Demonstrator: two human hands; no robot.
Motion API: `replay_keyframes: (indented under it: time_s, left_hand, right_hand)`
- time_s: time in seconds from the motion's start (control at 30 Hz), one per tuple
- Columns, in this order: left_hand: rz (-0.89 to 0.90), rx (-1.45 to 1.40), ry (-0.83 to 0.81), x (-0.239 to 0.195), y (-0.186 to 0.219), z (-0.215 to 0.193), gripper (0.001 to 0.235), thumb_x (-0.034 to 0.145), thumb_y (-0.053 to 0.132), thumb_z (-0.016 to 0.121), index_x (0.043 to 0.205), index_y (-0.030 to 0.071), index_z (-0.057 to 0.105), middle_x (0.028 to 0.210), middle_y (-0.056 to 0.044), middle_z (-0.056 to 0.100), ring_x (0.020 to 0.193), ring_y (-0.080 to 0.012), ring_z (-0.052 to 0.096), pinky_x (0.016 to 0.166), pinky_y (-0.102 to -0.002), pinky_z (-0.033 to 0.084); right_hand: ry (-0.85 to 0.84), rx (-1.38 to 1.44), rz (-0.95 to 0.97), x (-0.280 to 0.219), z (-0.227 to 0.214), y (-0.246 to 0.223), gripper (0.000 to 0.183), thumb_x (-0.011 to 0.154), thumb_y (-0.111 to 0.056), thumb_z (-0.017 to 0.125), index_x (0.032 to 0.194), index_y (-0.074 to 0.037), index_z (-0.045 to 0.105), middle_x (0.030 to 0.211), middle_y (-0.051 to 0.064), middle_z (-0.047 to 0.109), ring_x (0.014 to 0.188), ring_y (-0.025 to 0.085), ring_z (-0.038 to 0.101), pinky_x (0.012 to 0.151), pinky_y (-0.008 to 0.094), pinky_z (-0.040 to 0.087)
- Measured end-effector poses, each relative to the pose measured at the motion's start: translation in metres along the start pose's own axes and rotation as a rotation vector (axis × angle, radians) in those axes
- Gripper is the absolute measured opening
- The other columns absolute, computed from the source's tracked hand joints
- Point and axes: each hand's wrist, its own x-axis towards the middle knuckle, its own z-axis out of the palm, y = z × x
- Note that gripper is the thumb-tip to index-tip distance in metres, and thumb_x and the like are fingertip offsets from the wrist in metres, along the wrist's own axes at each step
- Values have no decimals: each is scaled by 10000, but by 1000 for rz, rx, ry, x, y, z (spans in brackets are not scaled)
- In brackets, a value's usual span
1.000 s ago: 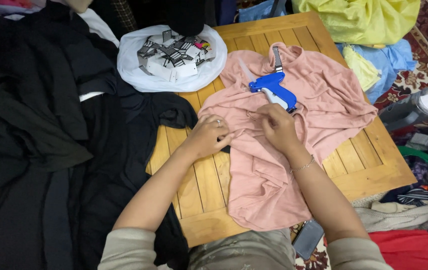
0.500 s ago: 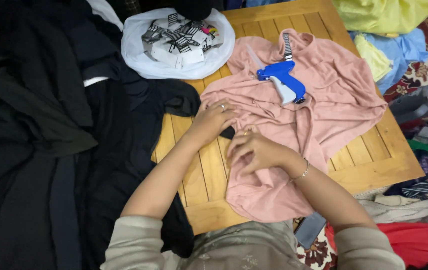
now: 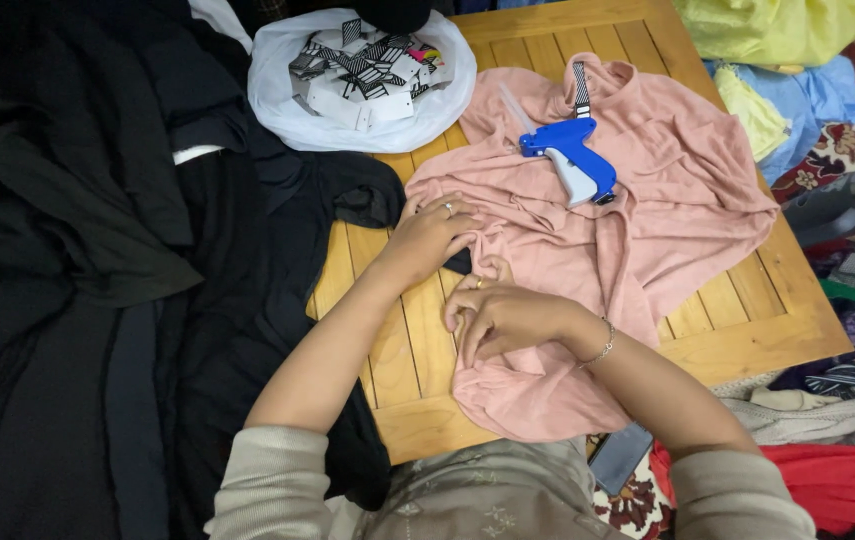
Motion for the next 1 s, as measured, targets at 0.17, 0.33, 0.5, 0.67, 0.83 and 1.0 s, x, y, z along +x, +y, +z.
replay_keyframes:
  time_s: [0.17, 0.33, 0.5, 0.67, 0.83, 1.0]
  left_hand:
    - [-8, -8, -15, 0, 1, -3, 170, 1021, 417, 568, 1142, 354, 668, 1339, 84, 615, 1398, -182, 475, 1113, -535, 280]
    - [-18, -15, -33, -1, 3, -8, 178, 1024, 419, 562, 1154, 350, 662, 1348, 88, 610, 1400, -172, 471, 1127, -532, 275]
    - [-60, -174, -98, -1, 16, -37, 247, 984, 384, 616, 1218, 307, 639, 1340, 52, 624, 1387, -207, 499, 1152, -544, 280]
    - [-294, -645, 240, 7, -13, -24, 447, 866, 118, 656, 1287, 268, 672, 1200, -62, 708, 1213, -303, 638, 1035, -474, 499]
    - [-553, -780, 491, 8, -24, -33, 368, 940, 100, 571, 1254, 229, 713, 1109, -119, 747, 1109, -307, 700, 942, -401, 579]
    - [-285, -464, 642, 7, -14, -24, 255, 908, 54, 589, 1116, 135, 713, 977, -124, 719, 965, -342, 697, 850, -427, 575]
  right_hand:
    - [-25, -34, 61, 5, -15, -13, 170, 919, -509, 644, 890, -366, 731, 1156, -40, 588, 1187, 225, 490, 1012, 647, 65]
    - [28, 104, 114, 11, -26, -11, 324, 1038, -530, 475, 987, -268, 659, 1056, -22, 639, 1112, 210, 559, 1035, 586, 82]
    - [234, 209, 376, 42, -90, -52, 197, 1061, -253, 530, 1041, -72, 603, 937, 158, 655, 962, 416, 669, 930, 542, 444]
    - [528, 153, 424, 83, -116, -22, 105, 1059, -168, 528, 1088, -113, 613, 800, 98, 691, 824, 343, 723, 802, 461, 547]
    - [734, -21, 490, 131, -143, 3, 102, 1062, -173, 548, 1108, -99, 600, 868, 134, 693, 882, 379, 715, 835, 474, 542]
    - [911, -94, 491, 146, -167, -6, 259, 1041, -143, 592, 1298, -120, 617, 835, 105, 734, 821, 303, 718, 777, 434, 560]
